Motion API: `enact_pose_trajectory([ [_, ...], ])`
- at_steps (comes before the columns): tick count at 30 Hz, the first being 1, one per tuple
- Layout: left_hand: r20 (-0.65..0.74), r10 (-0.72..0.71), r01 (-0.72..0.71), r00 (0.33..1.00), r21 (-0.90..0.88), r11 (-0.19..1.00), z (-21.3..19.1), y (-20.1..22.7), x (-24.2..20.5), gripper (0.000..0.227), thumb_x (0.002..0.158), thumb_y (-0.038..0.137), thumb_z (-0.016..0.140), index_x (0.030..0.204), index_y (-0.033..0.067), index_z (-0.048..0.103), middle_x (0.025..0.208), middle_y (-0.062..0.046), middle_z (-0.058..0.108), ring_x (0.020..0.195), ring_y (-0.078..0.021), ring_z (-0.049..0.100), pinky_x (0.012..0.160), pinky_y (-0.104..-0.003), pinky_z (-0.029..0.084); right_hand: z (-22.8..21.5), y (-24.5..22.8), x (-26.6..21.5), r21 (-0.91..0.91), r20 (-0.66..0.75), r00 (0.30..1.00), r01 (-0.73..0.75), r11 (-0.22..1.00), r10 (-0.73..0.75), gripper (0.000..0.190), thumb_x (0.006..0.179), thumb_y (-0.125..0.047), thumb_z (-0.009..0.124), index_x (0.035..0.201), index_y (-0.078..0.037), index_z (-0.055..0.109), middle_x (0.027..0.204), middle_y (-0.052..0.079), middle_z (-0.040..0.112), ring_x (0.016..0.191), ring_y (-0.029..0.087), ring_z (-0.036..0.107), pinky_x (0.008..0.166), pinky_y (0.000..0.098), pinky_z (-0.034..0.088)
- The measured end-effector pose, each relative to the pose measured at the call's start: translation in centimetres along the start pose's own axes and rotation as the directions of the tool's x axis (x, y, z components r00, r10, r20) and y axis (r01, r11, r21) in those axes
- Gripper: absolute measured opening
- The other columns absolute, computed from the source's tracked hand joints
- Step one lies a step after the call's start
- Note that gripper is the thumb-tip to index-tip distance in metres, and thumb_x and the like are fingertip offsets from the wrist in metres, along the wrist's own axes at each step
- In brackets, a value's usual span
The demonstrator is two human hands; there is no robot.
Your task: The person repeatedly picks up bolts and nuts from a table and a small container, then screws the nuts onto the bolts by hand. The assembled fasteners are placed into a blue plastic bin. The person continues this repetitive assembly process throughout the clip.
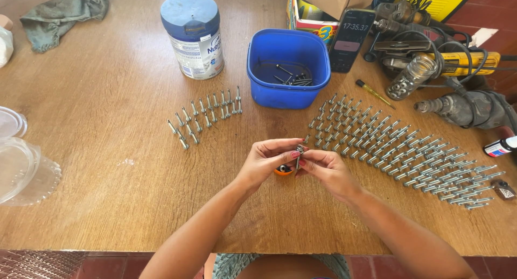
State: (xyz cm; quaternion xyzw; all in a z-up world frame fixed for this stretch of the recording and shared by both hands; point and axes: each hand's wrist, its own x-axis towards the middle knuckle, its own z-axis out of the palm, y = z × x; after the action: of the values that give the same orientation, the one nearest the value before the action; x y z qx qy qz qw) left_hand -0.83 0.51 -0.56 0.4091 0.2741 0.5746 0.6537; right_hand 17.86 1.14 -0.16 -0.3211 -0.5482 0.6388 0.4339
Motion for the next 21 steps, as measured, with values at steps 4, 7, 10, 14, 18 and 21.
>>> enact_pose_trajectory([
  [4, -0.007, -0.005, 0.005, 1.000, 0.019, 1.000, 0.1, -0.2, 0.1, 0.036, 0.085, 0.001, 0.080, 0.120, 0.0003, 0.073, 0.106, -0.014, 0.078, 0.086, -0.0102, 0.071, 0.078, -0.028, 0.061, -0.7, 0.6, 0.1, -0.015, -0.011, 1.000, -0.002, 1.000, 0.002, 0.017, 0.091, -0.004, 0.075, 0.103, 0.007, 0.075, 0.088, 0.015, 0.077, 0.078, 0.019, 0.074, 0.078, 0.0374, 0.063],
  [7, -0.002, 0.002, -0.002, 1.000, 0.038, 0.999, 0.6, 0.0, 0.0, 0.037, 0.084, 0.001, 0.081, 0.120, 0.0010, 0.073, 0.106, -0.012, 0.078, 0.089, -0.0084, 0.070, 0.080, -0.027, 0.061, -1.2, 1.3, 0.2, -0.023, -0.008, 1.000, 0.007, 1.000, -0.007, 0.020, 0.084, -0.004, 0.082, 0.100, 0.005, 0.073, 0.087, 0.013, 0.076, 0.077, 0.017, 0.074, 0.075, 0.0346, 0.062],
  [10, -0.004, 0.003, -0.002, 1.000, 0.070, 0.998, 0.6, 0.1, -0.1, 0.036, 0.084, 0.003, 0.081, 0.119, 0.0028, 0.074, 0.105, -0.010, 0.078, 0.089, -0.0076, 0.070, 0.081, -0.025, 0.060, -0.9, 1.0, 0.1, -0.015, 0.023, 1.000, 0.008, 1.000, -0.008, 0.023, 0.082, -0.004, 0.083, 0.100, 0.003, 0.071, 0.088, 0.013, 0.076, 0.078, 0.017, 0.074, 0.075, 0.0356, 0.063],
  [14, -0.003, 0.010, -0.010, 1.000, 0.033, 0.999, 0.5, 0.4, -0.2, 0.035, 0.085, 0.004, 0.080, 0.120, 0.0018, 0.074, 0.104, -0.013, 0.078, 0.081, -0.0102, 0.071, 0.076, -0.027, 0.061, 0.6, -0.8, -0.2, 0.017, 0.024, 1.000, 0.004, 1.000, -0.004, 0.018, 0.093, -0.006, 0.073, 0.104, 0.007, 0.073, 0.092, 0.014, 0.075, 0.082, 0.019, 0.073, 0.077, 0.0381, 0.064],
  [18, 0.016, 0.008, -0.008, 1.000, -0.029, 1.000, 0.2, 0.2, 0.0, 0.036, 0.086, 0.002, 0.079, 0.121, -0.0010, 0.072, 0.105, -0.017, 0.078, 0.077, -0.0146, 0.072, 0.072, -0.029, 0.063, 0.5, -0.7, -0.2, -0.024, 0.009, 1.000, 0.018, 1.000, -0.018, 0.019, 0.094, -0.004, 0.070, 0.105, 0.010, 0.075, 0.088, 0.017, 0.076, 0.078, 0.021, 0.073, 0.078, 0.0401, 0.064],
  [21, 0.002, 0.010, -0.010, 1.000, 0.002, 1.000, 0.6, 0.6, -0.2, 0.036, 0.085, 0.002, 0.079, 0.121, -0.0003, 0.073, 0.107, -0.014, 0.078, 0.088, -0.0106, 0.071, 0.075, -0.027, 0.061, -0.5, 0.4, -0.1, -0.033, 0.005, 1.000, 0.030, 0.999, -0.029, 0.018, 0.091, -0.005, 0.074, 0.103, 0.009, 0.075, 0.087, 0.015, 0.076, 0.078, 0.019, 0.074, 0.078, 0.0376, 0.063],
])
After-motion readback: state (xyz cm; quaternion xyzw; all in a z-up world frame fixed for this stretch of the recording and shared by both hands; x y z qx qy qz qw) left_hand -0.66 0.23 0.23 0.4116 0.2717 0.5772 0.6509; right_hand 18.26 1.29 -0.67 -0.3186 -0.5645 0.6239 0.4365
